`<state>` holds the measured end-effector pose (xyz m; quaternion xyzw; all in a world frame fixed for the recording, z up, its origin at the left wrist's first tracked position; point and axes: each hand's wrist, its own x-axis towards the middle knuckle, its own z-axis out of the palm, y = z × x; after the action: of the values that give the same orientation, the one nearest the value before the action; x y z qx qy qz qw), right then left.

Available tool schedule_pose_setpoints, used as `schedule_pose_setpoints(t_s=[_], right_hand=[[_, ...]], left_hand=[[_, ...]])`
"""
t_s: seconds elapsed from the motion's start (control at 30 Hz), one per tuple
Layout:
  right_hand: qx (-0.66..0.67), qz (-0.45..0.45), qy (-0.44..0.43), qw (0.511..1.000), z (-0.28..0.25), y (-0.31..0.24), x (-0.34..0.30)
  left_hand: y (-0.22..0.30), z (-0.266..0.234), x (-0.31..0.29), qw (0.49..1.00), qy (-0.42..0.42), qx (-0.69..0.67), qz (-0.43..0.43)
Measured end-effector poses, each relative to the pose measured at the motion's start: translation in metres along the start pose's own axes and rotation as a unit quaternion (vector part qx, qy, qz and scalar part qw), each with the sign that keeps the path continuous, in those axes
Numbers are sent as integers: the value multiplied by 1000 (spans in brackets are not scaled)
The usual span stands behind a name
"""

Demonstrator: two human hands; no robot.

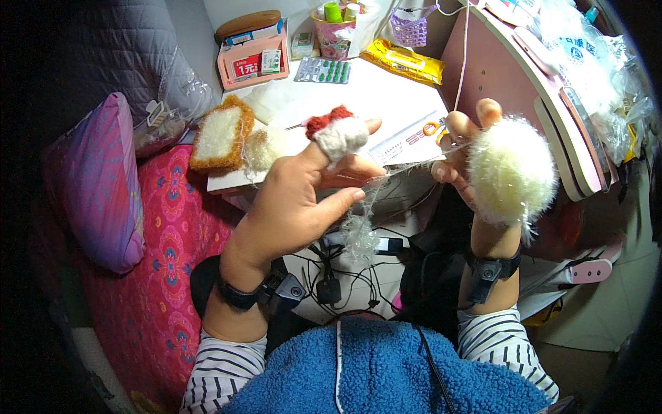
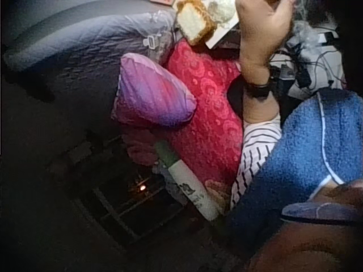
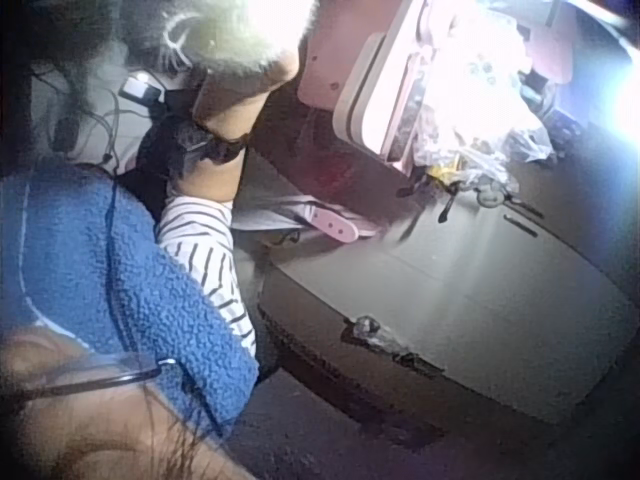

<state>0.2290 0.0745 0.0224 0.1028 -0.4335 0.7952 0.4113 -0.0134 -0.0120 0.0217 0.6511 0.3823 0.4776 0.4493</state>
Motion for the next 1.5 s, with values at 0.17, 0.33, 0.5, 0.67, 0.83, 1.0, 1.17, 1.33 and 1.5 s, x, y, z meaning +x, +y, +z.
schedule_pose_setpoints(t_s=[0.17, 0.33, 0.5, 0.67, 0.83, 1.0, 1.17, 1.33, 1.5], right_hand=[[30, -24, -1, 999, 10, -19, -4], [152, -70, 4, 986, 19, -32, -3], [134, -99, -41, 985, 17, -37, -4], [141, -105, -14, 984, 17, -42, -6], [136, -113, -7, 984, 16, -43, -7], [176, -137, -46, 974, 14, -45, -7], [130, -185, 25, 974, 23, -55, -15], [112, -218, 24, 969, 37, -68, -20], [56, -275, 66, 958, 52, -90, -31]], left_hand=[[0, -3, -3, 997, 71, 16, 34], [3, -2, -4, 991, 126, -26, 33], [8, -4, -5, 985, 138, -98, 17], [13, -9, -6, 986, 112, -123, 22], [15, -19, -7, 989, 53, -130, 38], [14, -20, -8, 977, 49, -201, 42], [20, -36, -12, 961, 66, -267, 19], [13, -61, -9, 932, 66, -340, 108], [4, -90, -12, 910, 137, -363, 143]])
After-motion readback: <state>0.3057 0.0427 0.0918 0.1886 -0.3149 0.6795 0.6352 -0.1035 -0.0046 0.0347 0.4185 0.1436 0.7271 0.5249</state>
